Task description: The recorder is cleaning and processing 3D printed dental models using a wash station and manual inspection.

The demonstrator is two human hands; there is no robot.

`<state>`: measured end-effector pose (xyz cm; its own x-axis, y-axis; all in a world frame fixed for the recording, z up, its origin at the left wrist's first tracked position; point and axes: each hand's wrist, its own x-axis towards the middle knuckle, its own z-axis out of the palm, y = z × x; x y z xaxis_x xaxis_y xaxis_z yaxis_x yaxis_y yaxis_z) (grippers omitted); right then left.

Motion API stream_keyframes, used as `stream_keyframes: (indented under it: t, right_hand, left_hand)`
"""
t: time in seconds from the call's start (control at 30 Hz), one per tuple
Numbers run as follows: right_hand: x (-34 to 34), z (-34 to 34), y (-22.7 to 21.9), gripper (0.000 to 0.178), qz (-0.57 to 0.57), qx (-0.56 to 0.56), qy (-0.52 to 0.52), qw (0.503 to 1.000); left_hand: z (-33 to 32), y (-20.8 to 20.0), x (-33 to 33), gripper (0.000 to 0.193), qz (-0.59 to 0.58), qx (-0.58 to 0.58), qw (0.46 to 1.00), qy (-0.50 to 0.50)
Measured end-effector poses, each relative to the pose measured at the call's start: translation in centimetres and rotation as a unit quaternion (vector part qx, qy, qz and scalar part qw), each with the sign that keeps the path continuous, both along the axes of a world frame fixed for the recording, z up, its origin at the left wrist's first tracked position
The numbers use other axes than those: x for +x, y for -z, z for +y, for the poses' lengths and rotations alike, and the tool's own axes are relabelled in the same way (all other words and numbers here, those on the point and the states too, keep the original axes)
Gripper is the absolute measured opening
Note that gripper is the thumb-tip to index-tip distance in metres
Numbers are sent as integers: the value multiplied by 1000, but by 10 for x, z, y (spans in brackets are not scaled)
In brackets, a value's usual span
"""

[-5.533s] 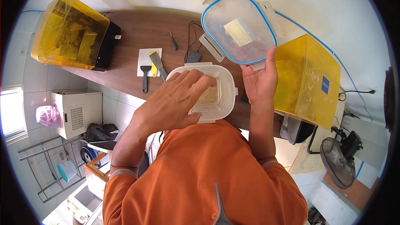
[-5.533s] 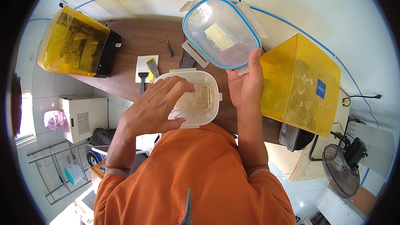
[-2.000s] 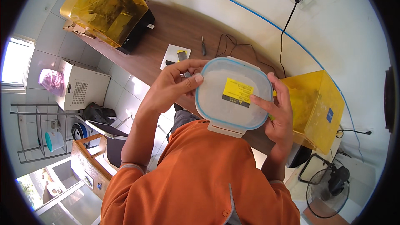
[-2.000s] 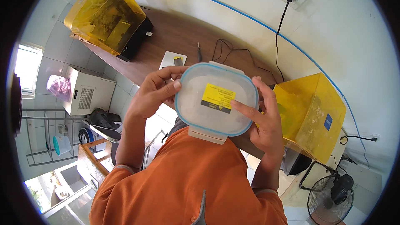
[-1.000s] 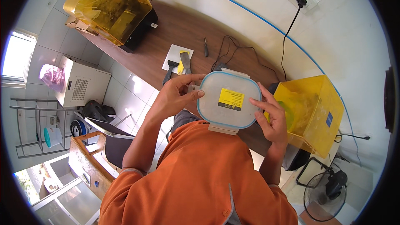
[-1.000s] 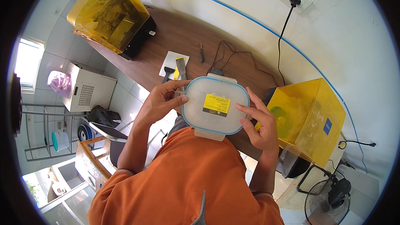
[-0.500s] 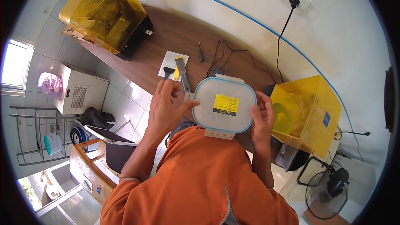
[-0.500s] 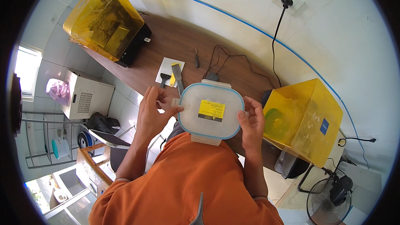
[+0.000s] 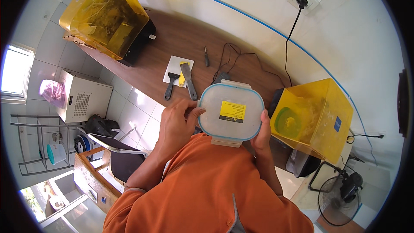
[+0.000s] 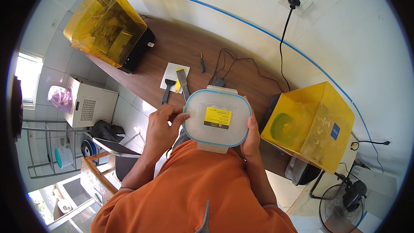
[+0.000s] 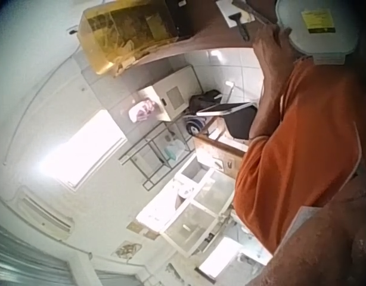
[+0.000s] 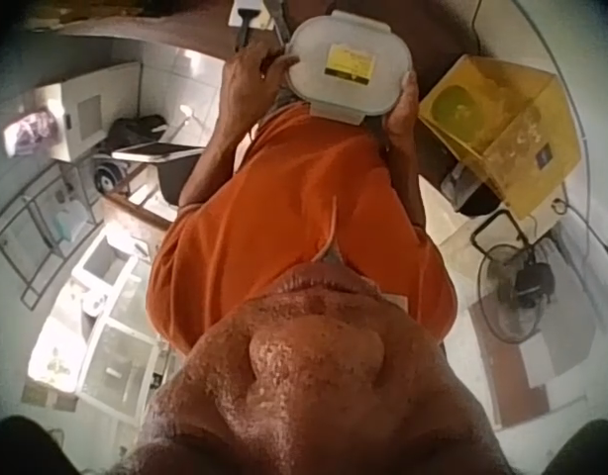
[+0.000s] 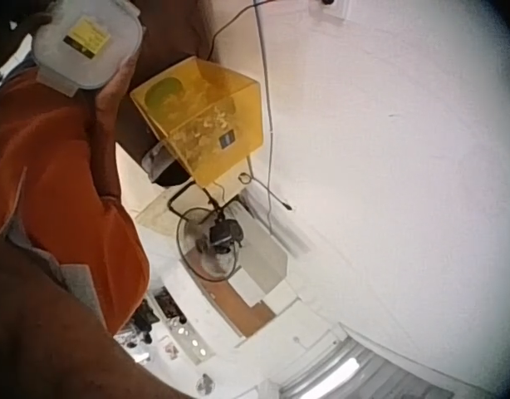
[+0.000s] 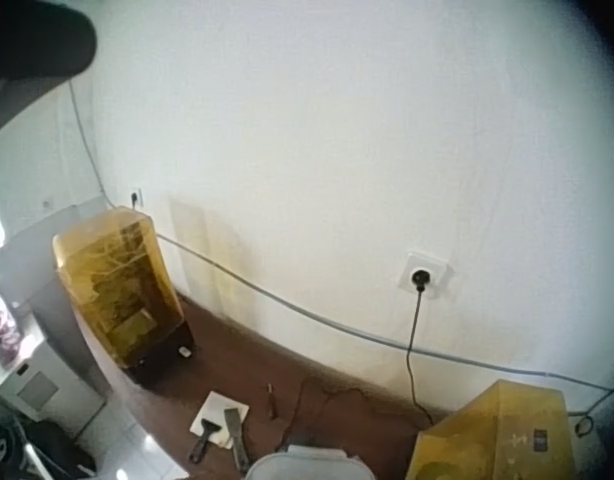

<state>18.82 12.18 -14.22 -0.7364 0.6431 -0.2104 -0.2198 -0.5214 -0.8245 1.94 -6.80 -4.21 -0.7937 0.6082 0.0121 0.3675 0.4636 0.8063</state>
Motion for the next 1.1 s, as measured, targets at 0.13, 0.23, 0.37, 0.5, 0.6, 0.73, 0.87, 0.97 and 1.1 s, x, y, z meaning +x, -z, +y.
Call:
stream_keyframes:
  t: [0.13, 0.23, 0.37, 0.5, 0.6, 0.73, 0.87, 0.97, 1.1]
  right_hand:
    - [0, -2, -6, 60, 0, -9, -11, 1000]
    - [3, 1, 2, 69, 2, 22, -30, 999]
    - [22, 1, 23, 85, 17, 58, -37, 997]
    - [24, -2, -1, 122, -21, 229, -144, 963]
    - [21, 1, -8, 125, -28, 257, -148, 955]
    - [24, -2, 14, 124, -6, 237, -141, 961]
    - [23, 0, 19, 121, 0, 257, -134, 957]
    - [23, 2, 27, 120, 3, 259, -145, 955]
    - [23, 0, 24, 118, 7, 271, -126, 954]
  left_hand:
    - [-2, 3, 1, 16, -102, -4, 994, -26]
    - [-5, -2, -8, 29, -58, -45, 997, 17]
    - [17, -47, -11, 90, 143, -21, 966, 213]
    - [44, -46, -9, 121, 251, -92, 875, 404]
    - [59, -32, -10, 122, 277, -180, 840, 430]
    - [69, -29, -13, 131, 272, -161, 843, 436]
    - [72, -30, -11, 133, 288, -182, 833, 437]
    - [74, -29, -11, 134, 295, -201, 824, 439]
    - [73, -28, -10, 134, 301, -193, 826, 435]
